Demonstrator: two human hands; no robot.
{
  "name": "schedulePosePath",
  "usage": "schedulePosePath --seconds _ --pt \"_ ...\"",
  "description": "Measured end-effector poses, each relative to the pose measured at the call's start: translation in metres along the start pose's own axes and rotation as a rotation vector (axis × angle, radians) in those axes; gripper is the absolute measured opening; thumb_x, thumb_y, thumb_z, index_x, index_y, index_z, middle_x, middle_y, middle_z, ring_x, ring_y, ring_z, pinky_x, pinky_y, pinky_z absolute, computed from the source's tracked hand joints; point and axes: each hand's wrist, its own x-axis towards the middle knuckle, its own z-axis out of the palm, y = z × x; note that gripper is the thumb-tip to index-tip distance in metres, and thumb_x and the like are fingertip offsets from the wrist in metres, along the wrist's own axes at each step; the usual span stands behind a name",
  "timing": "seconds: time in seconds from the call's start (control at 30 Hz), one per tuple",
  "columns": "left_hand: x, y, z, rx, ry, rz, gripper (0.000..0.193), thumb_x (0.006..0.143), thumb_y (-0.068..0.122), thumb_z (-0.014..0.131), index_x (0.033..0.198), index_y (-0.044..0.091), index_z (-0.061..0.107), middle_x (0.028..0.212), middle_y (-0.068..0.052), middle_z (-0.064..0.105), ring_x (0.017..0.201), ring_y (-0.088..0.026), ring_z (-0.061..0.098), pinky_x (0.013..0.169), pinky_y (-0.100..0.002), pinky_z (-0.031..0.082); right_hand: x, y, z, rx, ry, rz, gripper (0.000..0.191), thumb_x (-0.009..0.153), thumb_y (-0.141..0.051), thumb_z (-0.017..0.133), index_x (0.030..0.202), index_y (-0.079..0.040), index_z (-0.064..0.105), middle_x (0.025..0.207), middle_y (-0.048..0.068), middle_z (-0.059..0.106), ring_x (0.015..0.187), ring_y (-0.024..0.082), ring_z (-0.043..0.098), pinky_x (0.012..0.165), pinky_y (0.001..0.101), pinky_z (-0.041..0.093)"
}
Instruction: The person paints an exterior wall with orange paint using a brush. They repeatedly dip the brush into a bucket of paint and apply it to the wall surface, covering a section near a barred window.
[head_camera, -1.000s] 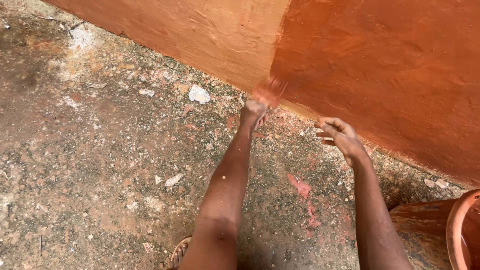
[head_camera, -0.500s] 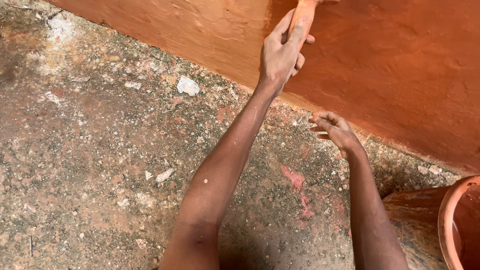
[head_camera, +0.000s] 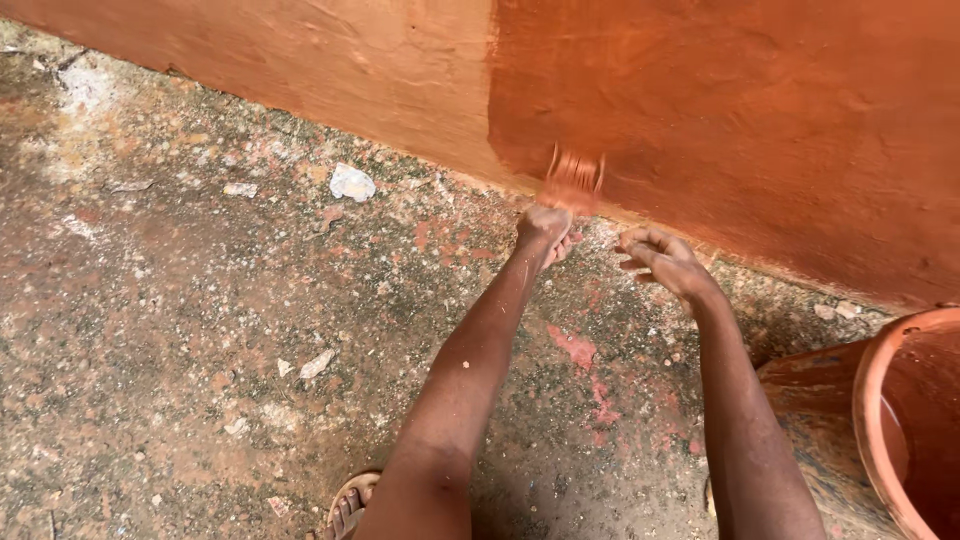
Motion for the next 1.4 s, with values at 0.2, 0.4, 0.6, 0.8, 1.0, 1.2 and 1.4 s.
schedulePosePath --seconds 0.2,0.4,0.6,0.8,1.0,1.2,1.4 --pt "-0.031 0.05 0.024 0.027 -0.103 0.439 0.046 0.104 0.038 0.059 0.089 -0.006 0.06 0.073 -0.017 0.067 0.042 -0.011 0.049 0.028 -0.025 0.037 -0.017 0.009 -0.022 0.026 0.035 0.016 0.031 0.1 -0.028 0.057 0.126 -0.012 0.064 0.136 0.011 0.068 0.12 0.028 0.067 0.104 0.0493 0.055" --pt "-0.068 0.119 0.056 -0.066 -0.152 0.742 0.051 0.101 0.034 0.054 0.143 0.007 0.05 0.087 -0.011 0.075 0.041 -0.006 0.053 0.03 -0.024 0.039 -0.019 0.014 -0.033 0.03 0.04 0.008 0.031 0.102 -0.028 0.057 0.127 -0.011 0.064 0.134 0.012 0.07 0.12 0.027 0.067 0.103 0.0482 0.055" --pt "-0.032 0.07 0.056 0.051 -0.168 0.822 0.056 0.105 0.033 0.052 0.155 0.012 0.038 0.083 -0.012 0.074 0.042 -0.006 0.053 0.034 -0.024 0.042 -0.019 0.027 -0.031 0.033 0.031 0.055 0.033 0.102 -0.03 0.056 0.13 -0.013 0.063 0.135 0.01 0.069 0.118 0.026 0.068 0.103 0.0467 0.055" --pt "0.001 -0.009 0.028 0.358 -0.083 0.242 0.042 0.106 0.035 0.048 0.135 0.006 0.053 0.072 -0.007 0.065 0.043 -0.009 0.05 0.033 -0.027 0.039 -0.011 0.027 -0.009 0.022 -0.01 0.134 0.047 0.099 -0.043 0.055 0.135 -0.013 0.06 0.137 0.01 0.068 0.12 0.028 0.067 0.105 0.0474 0.053" --pt "0.004 -0.044 0.039 0.766 0.017 0.192 0.032 0.107 0.024 0.047 0.118 0.001 0.065 0.078 -0.004 0.063 0.05 -0.009 0.049 0.038 -0.025 0.039 -0.001 0.021 0.028 0.209 -0.012 0.307 0.072 0.103 -0.062 0.034 0.138 -0.004 0.057 0.13 0.019 0.068 0.116 0.035 0.069 0.092 0.0506 0.06" --pt "0.004 -0.07 0.063 0.911 -0.339 0.193 0.047 0.104 0.019 0.047 0.143 -0.001 0.033 0.098 -0.013 0.065 0.064 -0.013 0.062 0.053 -0.027 0.055 0.019 0.023 0.041 0.439 0.154 0.36 0.061 0.107 -0.057 0.049 0.13 0.0 0.056 0.109 0.019 0.06 0.087 0.027 0.06 0.069 0.0437 0.052" --pt "0.031 -0.07 0.052 0.958 -0.594 0.156 0.053 0.101 0.026 0.053 0.142 -0.007 0.045 0.119 -0.024 0.07 0.083 -0.022 0.068 0.071 -0.032 0.061 0.011 0.076 0.003 0.455 0.368 0.405 0.034 0.104 -0.035 0.053 0.11 -0.005 0.067 0.075 0.004 0.066 0.053 0.013 0.058 0.042 0.026 0.048"
